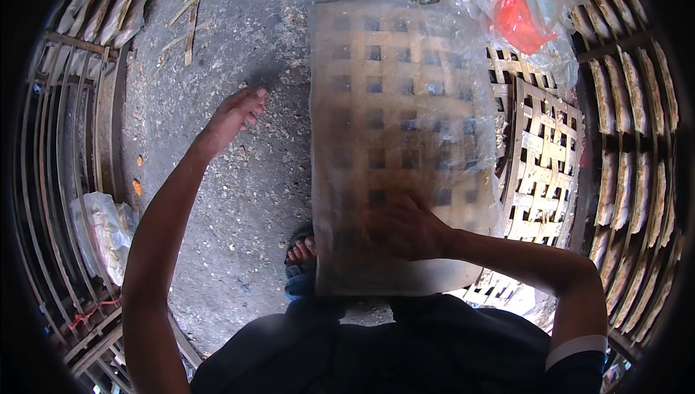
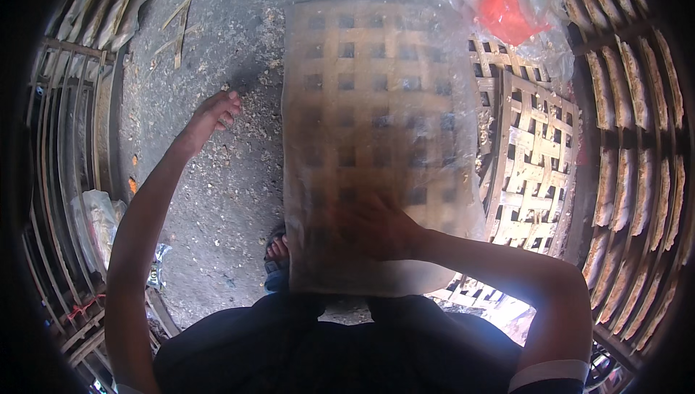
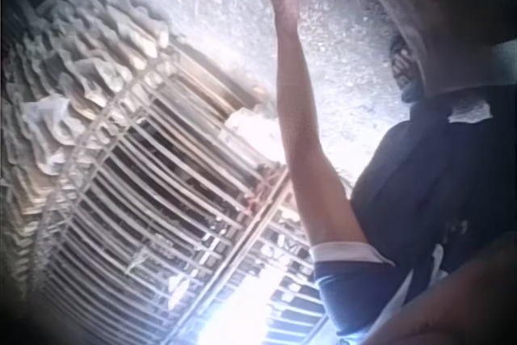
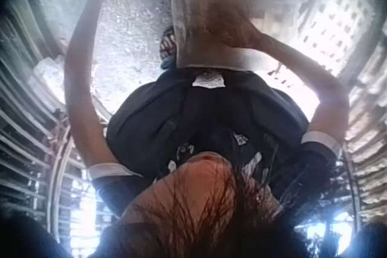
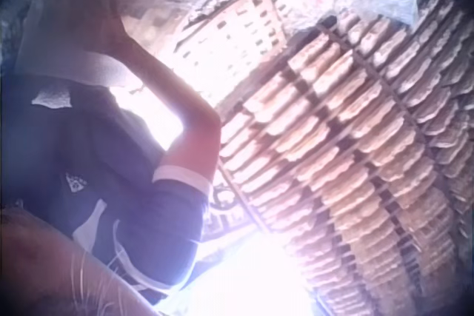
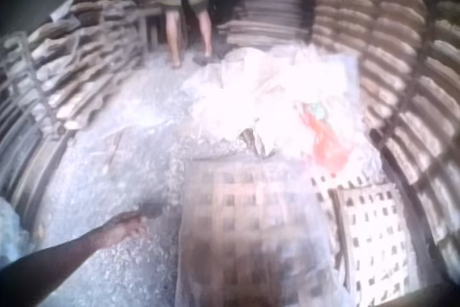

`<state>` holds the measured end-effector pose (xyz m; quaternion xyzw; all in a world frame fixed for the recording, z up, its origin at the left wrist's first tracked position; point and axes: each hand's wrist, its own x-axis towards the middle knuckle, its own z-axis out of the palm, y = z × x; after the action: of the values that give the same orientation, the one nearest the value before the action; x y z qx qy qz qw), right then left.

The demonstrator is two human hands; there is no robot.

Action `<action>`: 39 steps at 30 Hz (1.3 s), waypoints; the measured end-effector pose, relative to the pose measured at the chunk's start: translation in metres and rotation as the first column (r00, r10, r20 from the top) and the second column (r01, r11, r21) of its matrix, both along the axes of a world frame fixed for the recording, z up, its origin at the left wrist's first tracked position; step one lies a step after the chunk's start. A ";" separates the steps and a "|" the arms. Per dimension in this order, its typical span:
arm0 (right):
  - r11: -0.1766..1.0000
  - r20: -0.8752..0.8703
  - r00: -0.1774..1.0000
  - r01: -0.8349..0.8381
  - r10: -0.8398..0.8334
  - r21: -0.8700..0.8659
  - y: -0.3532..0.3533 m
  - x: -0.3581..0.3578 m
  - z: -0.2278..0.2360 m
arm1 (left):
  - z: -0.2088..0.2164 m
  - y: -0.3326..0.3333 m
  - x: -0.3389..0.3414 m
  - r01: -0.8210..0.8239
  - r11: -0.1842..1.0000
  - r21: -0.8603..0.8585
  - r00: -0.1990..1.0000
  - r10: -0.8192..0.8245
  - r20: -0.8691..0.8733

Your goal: The person assembles a woven bamboo tray by placing a lid on a base, pressing the edges, and wrapping it with a plastic sheet. The person repeats this process with multiple trays, stacking them nearby.

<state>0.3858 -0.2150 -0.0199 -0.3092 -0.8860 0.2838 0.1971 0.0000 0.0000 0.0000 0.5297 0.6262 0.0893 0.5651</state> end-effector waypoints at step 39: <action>0.960 0.260 0.949 0.227 -0.181 -0.161 0.032 0.044 0.034 | -0.021 -0.048 0.043 0.439 0.890 0.125 0.890 -0.412 -0.196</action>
<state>0.4300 -0.1833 0.0137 -0.4491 -0.8356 0.3046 0.0853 0.0429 -0.0480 -0.0207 0.7048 0.5293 -0.0292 0.4714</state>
